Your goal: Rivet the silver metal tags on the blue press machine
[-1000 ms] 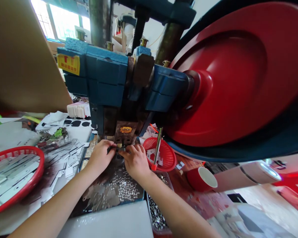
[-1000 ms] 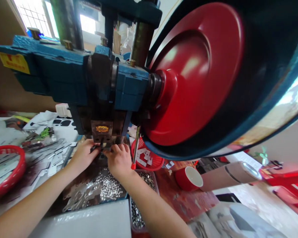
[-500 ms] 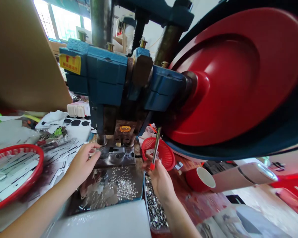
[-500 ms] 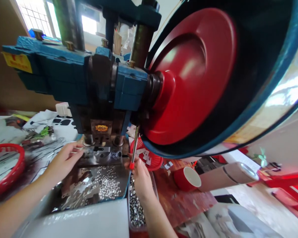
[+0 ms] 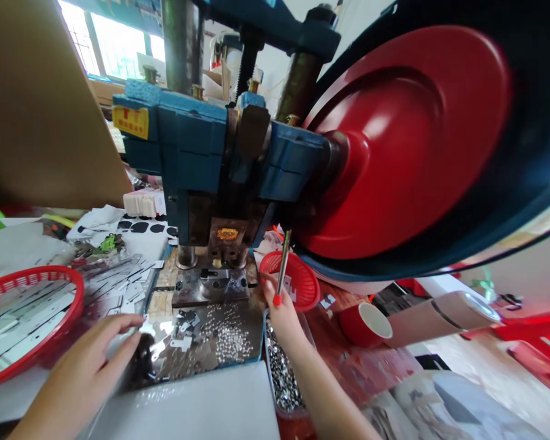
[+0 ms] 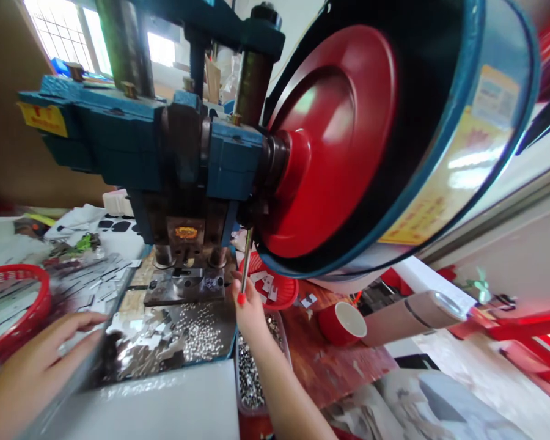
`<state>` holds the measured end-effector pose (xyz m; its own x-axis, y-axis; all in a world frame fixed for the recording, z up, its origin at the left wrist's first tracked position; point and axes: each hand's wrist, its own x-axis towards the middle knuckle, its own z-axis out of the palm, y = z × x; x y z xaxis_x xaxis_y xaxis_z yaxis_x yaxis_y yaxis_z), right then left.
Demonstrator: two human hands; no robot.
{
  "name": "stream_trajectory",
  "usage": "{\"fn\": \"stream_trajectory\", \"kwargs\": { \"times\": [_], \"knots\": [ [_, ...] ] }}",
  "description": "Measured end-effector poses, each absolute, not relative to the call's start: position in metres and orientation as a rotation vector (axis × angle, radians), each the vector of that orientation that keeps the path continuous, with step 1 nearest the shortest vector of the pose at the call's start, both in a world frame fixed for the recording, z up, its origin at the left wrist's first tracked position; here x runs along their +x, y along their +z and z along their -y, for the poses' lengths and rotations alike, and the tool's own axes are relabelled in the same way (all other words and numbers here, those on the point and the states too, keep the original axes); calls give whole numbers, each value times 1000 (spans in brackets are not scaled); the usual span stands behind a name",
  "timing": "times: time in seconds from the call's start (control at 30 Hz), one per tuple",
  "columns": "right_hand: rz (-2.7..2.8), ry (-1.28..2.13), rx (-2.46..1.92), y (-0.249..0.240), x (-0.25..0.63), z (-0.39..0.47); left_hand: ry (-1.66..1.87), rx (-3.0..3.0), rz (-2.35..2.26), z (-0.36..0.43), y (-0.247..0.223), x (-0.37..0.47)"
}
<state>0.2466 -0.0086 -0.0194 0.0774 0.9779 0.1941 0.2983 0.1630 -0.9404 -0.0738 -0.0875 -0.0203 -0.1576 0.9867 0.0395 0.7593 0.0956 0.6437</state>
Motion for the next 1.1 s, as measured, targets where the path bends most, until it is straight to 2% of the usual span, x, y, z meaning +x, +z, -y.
{"fn": "stream_trajectory", "kwargs": {
  "times": [0.23,0.47,0.67,0.77,0.9,1.0,1.1],
  "knots": [
    [1871,668,-1579,-1,200,-45,663,1933,-2154,147,-39,-101],
    [1417,865,-1509,-11,245,-33,440,2069,-2345,146,-36,-107],
    [1324,623,-1721,-11,307,-10,370,2193,-2200,130,-38,-104],
    [1529,560,-1738,-13,299,2,382,2202,-2172,122,-36,-104],
    [2042,640,-1425,-14,251,17,331,2195,-2200,113,-35,-112],
    [2355,486,-1300,-14,216,22,274,2231,-2180,109,-34,-117],
    [2487,289,-1427,-17,197,24,279,2258,-2159,106,-29,-114]
  ]
}}
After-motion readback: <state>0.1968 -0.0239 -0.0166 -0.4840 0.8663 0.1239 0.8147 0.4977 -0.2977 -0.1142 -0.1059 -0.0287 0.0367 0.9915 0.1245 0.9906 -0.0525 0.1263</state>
